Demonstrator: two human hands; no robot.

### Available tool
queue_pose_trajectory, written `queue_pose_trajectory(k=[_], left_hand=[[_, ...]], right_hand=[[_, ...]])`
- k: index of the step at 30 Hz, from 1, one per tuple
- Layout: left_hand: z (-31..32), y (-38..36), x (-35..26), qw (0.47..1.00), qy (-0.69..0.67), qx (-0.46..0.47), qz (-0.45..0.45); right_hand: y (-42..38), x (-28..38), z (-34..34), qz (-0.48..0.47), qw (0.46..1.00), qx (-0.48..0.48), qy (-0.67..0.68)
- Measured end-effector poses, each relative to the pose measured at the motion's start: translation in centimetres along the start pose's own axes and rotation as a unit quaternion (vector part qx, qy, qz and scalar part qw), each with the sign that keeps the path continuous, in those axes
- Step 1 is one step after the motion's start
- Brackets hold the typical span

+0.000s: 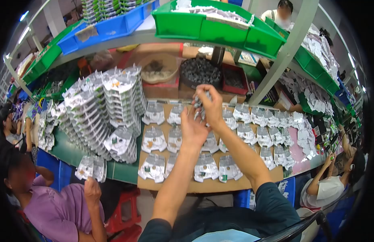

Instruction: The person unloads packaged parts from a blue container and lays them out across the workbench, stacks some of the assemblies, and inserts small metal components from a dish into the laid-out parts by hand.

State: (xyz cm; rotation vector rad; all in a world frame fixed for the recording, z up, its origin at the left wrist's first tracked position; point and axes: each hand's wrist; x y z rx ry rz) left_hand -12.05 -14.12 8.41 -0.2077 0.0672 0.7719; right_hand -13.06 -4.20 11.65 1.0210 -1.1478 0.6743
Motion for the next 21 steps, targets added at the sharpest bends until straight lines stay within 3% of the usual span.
queue_pose_trajectory(k=[3,8,11,13,16,19,20,21], left_hand=[[-4.3,1.2,1.4,0.996,-0.065,0.058,-0.003],[-8.2,-0.3,4.4,0.997,-0.002,-0.029,0.072],[-8.1,-1.2,4.9,0.994,0.018,-0.065,0.087],[-4.9,-3.2,5.8,0.994,-0.013,-0.085,0.064],[2.6,-7.2,7.2,0.991,-0.042,-0.124,0.008],[-0.6,-6.1,9.0,0.984,0.026,-0.126,-0.125],[-1.9,-5.5,9.9,0.981,0.036,-0.158,-0.108],[-3.2,-5.1,10.6,0.983,-0.006,-0.099,-0.157]], right_hand=[[-6.1,-0.6,-0.3,-0.097,0.988,0.016,-0.121],[-9.8,-1.5,-1.3,-0.206,0.951,0.027,-0.228],[-11.3,-0.7,-1.7,-0.119,0.975,-0.003,-0.185],[-11.8,-0.2,-2.4,-0.105,0.981,0.021,-0.161],[-12.0,0.2,-5.0,-0.254,0.904,0.045,-0.342],[-13.2,2.8,-8.1,-0.230,0.919,0.012,-0.319],[-13.7,3.6,-9.4,-0.189,0.943,-0.010,-0.274],[-14.1,4.0,-11.1,-0.191,0.939,-0.019,-0.285]])
Point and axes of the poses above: each hand's wrist, its own y-axis towards the middle knuckle, its own z-axis out of the palm, x = y × z, and after that the axes turned 7 degrees about x, right-handed
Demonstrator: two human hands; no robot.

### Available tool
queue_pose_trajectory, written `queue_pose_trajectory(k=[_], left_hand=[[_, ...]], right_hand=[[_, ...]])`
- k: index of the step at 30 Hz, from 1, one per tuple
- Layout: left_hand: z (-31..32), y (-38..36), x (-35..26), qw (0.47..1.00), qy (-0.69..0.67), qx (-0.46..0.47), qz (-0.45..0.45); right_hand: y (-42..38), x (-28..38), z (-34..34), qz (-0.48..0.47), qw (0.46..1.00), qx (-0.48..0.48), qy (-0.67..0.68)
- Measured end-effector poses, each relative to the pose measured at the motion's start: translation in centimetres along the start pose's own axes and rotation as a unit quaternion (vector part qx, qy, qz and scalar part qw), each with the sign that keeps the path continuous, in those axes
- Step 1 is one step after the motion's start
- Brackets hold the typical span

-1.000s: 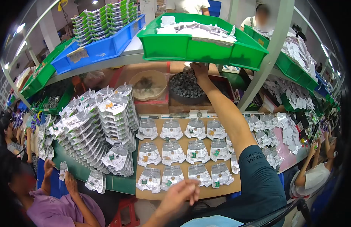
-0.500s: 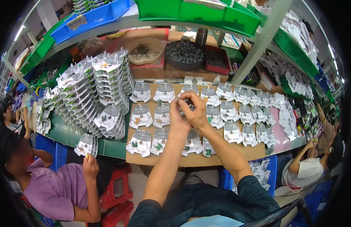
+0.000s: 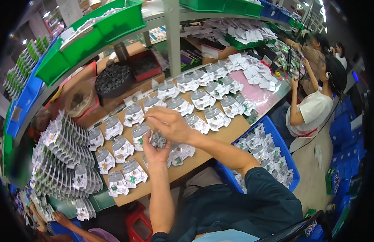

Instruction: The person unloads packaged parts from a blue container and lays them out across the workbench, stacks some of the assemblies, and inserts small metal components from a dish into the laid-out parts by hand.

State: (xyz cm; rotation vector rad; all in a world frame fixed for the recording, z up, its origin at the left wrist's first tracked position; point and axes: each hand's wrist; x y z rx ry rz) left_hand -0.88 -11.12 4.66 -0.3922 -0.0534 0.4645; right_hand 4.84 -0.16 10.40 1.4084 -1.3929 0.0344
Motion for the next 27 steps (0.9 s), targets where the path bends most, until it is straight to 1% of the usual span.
queue_pose_trajectory(k=[1,2,3,4,6,8,11,14,20,21,24,27], left_hand=[[-1.1,0.7,0.4,0.996,-0.029,0.064,-0.051],[-0.7,0.7,0.8,0.985,-0.060,0.126,-0.101],[-0.2,0.6,1.9,0.995,-0.031,0.055,-0.080],[0.1,0.4,2.4,0.992,-0.028,0.067,-0.106],[-0.2,-0.8,3.2,0.983,-0.027,0.093,-0.153],[-0.5,-2.6,3.7,0.979,-0.001,0.105,-0.176],[-1.5,-6.0,3.9,0.972,0.036,0.108,-0.203],[-2.0,-8.9,4.1,0.974,0.064,0.086,-0.200],[-3.4,-12.0,5.2,0.975,0.098,0.071,-0.184],[-3.6,-12.1,5.2,0.975,0.100,0.071,-0.186],[-3.6,-12.3,5.6,0.972,0.109,0.071,-0.197],[-3.3,-12.6,6.3,0.966,0.128,0.077,-0.210]], right_hand=[[-0.3,-0.6,-1.9,-0.001,1.000,-0.005,-0.013],[-0.6,-1.2,-3.8,-0.001,1.000,-0.009,-0.024],[-0.8,-2.1,-5.7,0.006,0.997,-0.022,-0.076],[-1.0,-3.3,-7.9,0.013,0.991,-0.034,-0.128],[-1.7,-5.2,-12.6,0.188,0.980,0.012,-0.062],[-2.8,-8.3,-15.7,0.171,0.977,-0.037,-0.122],[-3.5,-8.6,-18.0,0.329,0.941,-0.074,-0.004],[-3.8,-9.3,-18.3,0.360,0.924,-0.128,-0.007],[-4.9,-9.7,-17.4,0.372,0.920,-0.115,-0.043],[-4.8,-10.2,-17.5,0.369,0.921,-0.111,-0.055],[-5.1,-13.0,-18.2,0.313,0.933,-0.103,-0.145],[-3.8,-12.1,-18.2,0.353,0.924,-0.122,-0.080]])
Point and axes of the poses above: each hand's wrist, its own y-axis towards the middle knuckle, its own z-axis out of the palm, x = y × z, and after that the axes turned 7 degrees about x, right-handed
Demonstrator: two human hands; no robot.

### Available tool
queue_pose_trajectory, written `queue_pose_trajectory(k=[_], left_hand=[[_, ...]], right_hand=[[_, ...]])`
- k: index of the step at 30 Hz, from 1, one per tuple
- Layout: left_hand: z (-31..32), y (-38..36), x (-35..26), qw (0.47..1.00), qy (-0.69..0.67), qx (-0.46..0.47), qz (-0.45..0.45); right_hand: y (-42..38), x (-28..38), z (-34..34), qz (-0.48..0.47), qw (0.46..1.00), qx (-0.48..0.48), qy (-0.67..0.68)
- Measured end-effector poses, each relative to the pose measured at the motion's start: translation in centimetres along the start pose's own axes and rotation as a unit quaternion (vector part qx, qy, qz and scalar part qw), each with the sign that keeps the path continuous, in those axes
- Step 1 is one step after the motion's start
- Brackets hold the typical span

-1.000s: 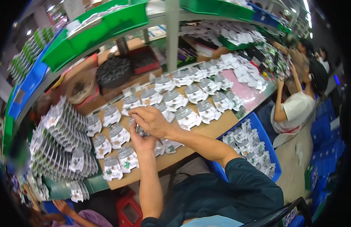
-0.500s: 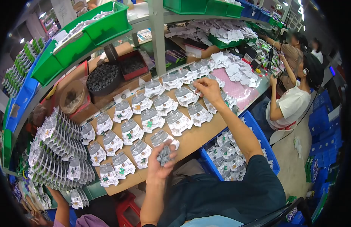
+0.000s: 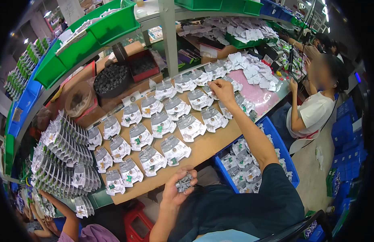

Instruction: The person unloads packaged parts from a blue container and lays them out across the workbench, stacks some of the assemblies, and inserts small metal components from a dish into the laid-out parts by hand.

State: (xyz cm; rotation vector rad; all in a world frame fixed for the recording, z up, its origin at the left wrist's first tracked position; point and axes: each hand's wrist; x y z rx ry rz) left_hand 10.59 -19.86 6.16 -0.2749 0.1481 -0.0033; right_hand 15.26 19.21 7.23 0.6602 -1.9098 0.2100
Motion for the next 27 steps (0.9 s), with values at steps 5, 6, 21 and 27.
queue_pose_trajectory(k=[5,6,21,27], left_hand=[[0.5,0.0,0.6,1.000,0.028,0.000,-0.009],[0.7,0.0,0.7,0.999,0.036,0.001,-0.006],[1.9,-0.3,-0.1,0.998,0.043,-0.042,0.037],[1.1,-0.7,0.5,0.999,0.024,-0.041,0.024]], right_hand=[[4.7,-1.6,0.9,0.001,0.998,0.016,0.060],[6.0,-2.0,1.2,-0.002,0.999,0.016,0.044],[12.4,-6.2,3.8,-0.094,0.909,0.038,-0.405],[13.5,-5.0,2.9,-0.058,0.888,0.133,-0.437]])
Point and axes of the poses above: each hand's wrist, its own y-axis towards the middle knuckle, its own z-axis out of the palm, x = y × z, and after that the axes turned 7 degrees about x, right-handed
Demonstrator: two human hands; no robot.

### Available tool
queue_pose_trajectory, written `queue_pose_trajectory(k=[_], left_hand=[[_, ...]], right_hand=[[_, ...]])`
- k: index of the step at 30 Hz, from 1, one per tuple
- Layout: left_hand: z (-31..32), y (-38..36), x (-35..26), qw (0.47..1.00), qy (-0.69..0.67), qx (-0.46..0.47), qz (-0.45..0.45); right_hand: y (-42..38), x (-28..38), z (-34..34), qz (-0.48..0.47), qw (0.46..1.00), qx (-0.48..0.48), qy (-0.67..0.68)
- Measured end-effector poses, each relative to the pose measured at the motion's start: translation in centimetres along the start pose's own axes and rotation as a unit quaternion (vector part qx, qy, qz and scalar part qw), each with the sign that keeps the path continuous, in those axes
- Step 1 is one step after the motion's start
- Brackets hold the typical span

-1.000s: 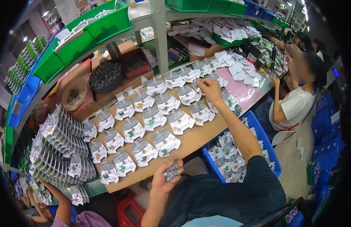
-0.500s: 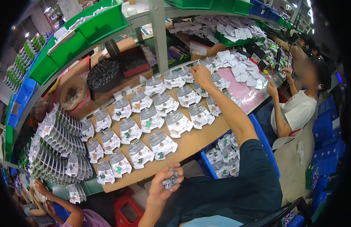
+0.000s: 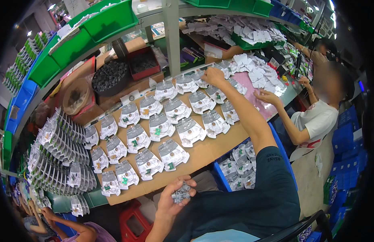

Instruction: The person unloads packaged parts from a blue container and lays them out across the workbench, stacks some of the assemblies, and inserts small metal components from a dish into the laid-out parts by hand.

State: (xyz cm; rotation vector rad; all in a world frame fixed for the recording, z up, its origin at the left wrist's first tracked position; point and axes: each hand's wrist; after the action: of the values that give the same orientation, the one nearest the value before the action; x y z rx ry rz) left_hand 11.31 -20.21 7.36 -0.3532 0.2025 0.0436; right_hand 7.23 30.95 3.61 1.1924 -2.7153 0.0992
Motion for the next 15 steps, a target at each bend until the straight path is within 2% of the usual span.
queue_pose_trajectory(k=[8,15], left_hand=[[0.4,0.5,0.9,0.999,-0.043,0.004,-0.024],[1.6,-0.4,1.9,0.999,0.023,-0.014,0.023]], right_hand=[[-0.2,-0.3,0.2,-0.026,0.999,-0.042,0.001],[0.2,-0.1,0.0,-0.021,1.000,-0.009,0.002]])
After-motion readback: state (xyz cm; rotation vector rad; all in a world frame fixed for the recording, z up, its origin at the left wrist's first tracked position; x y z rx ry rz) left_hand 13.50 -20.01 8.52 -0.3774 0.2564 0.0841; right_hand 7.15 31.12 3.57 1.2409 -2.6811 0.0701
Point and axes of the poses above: each hand's wrist, its own y-axis towards the middle knuckle, its own z-axis out of the palm, x = y × z, and after that the axes turned 7 degrees about x, right-handed
